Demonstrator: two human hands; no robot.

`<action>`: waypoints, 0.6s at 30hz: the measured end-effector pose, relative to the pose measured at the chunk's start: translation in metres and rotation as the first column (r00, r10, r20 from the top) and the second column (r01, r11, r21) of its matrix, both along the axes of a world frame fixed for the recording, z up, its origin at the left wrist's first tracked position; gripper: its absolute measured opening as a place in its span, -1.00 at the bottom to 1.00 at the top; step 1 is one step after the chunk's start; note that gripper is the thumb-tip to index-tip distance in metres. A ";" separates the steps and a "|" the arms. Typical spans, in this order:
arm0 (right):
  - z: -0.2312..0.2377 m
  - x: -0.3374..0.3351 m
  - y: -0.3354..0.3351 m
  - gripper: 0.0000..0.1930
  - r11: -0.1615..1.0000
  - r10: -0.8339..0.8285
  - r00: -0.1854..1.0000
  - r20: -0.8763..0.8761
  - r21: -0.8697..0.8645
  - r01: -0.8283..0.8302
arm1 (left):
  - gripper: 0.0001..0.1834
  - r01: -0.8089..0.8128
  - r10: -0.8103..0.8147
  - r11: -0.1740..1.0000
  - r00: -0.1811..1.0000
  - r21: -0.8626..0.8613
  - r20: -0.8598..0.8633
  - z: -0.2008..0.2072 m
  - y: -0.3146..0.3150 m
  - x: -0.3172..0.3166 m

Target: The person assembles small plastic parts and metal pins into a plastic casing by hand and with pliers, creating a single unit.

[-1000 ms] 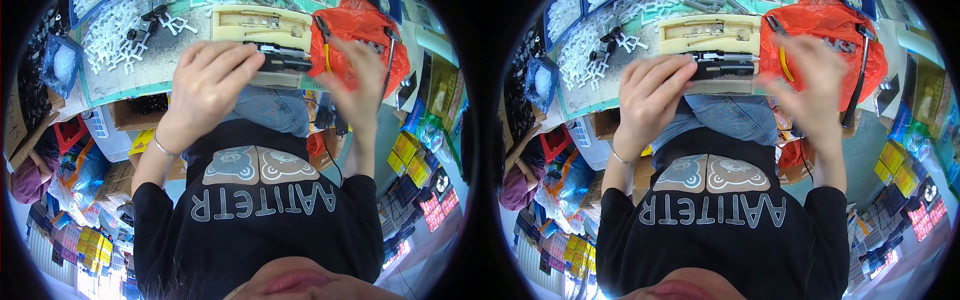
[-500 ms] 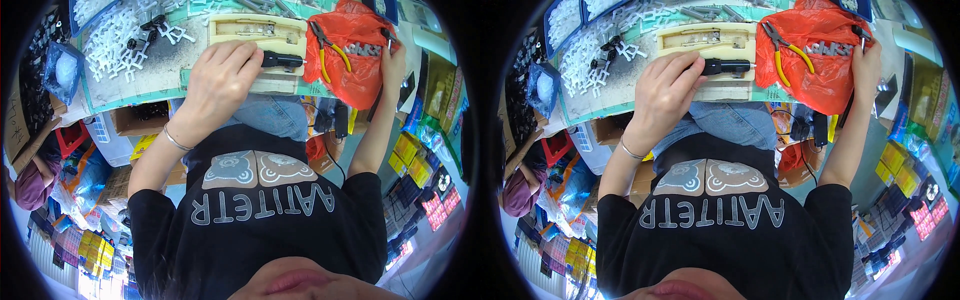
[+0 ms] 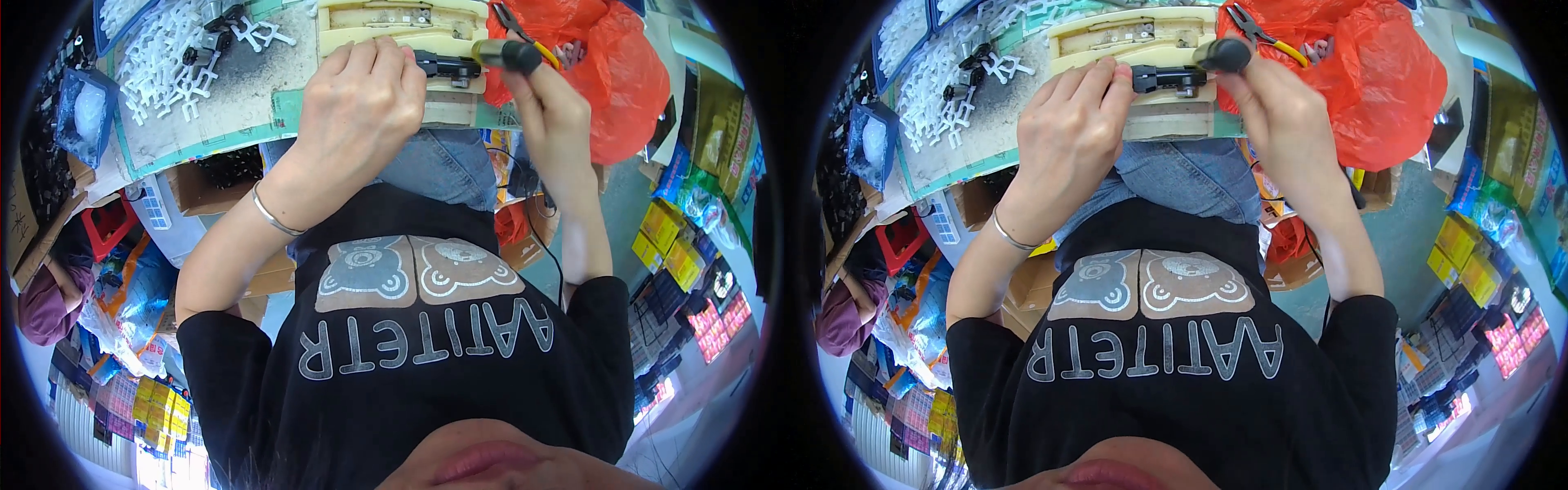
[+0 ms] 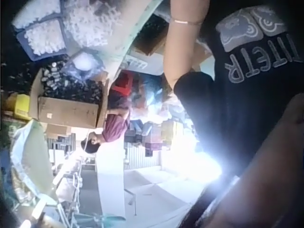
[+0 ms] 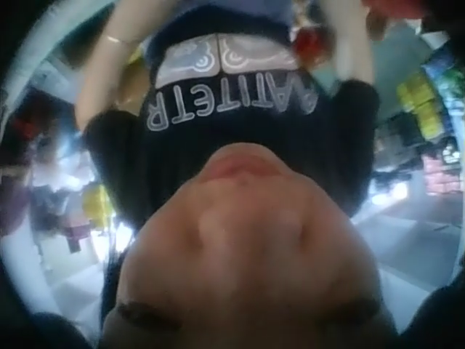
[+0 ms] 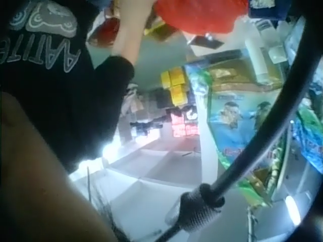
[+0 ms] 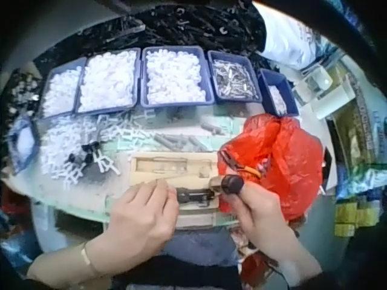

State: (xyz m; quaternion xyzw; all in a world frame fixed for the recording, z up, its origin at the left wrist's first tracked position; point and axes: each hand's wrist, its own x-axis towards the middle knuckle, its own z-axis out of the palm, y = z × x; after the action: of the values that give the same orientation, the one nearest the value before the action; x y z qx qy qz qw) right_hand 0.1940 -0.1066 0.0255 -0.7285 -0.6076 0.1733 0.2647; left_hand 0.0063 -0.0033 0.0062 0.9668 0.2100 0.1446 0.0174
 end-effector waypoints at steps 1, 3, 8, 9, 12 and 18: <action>0.006 0.001 -0.001 -0.74 1.000 -0.012 0.999 0.036 0.014 0.011 | -0.74 0.000 0.000 1.000 1.000 0.003 0.006 -0.003 0.001 0.001; 0.013 0.000 -0.003 -0.73 0.999 -0.021 0.997 0.068 0.027 0.019 | -0.95 0.033 -0.053 0.993 0.984 0.117 0.172 -0.011 0.001 0.002; 0.000 0.001 -0.007 -0.70 1.000 -0.003 0.985 0.171 0.001 0.002 | -0.96 0.034 -0.056 0.992 0.983 0.120 0.177 -0.010 0.000 0.003; 0.004 0.003 -0.004 -0.70 1.000 0.007 0.986 0.167 0.005 -0.008 | -0.96 0.018 -0.044 0.990 0.981 0.139 0.191 -0.013 0.000 0.003; 0.023 0.002 -0.001 -0.68 0.990 -0.044 0.972 0.233 0.143 0.011 | -0.93 0.014 -0.031 0.994 0.985 0.107 0.167 -0.009 -0.002 0.001; -0.002 -0.023 -0.005 -0.57 0.984 0.164 0.965 0.202 0.034 -0.174 | -0.80 0.017 -0.037 0.992 0.986 0.122 0.161 -0.011 -0.002 -0.001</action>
State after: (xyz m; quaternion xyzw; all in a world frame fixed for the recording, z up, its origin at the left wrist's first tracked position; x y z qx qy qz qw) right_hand 0.1711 -0.1112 0.0238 -0.6806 -0.6952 0.1060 0.2055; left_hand 0.0055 -0.0058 -0.0047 0.9538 0.1854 0.2355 -0.0218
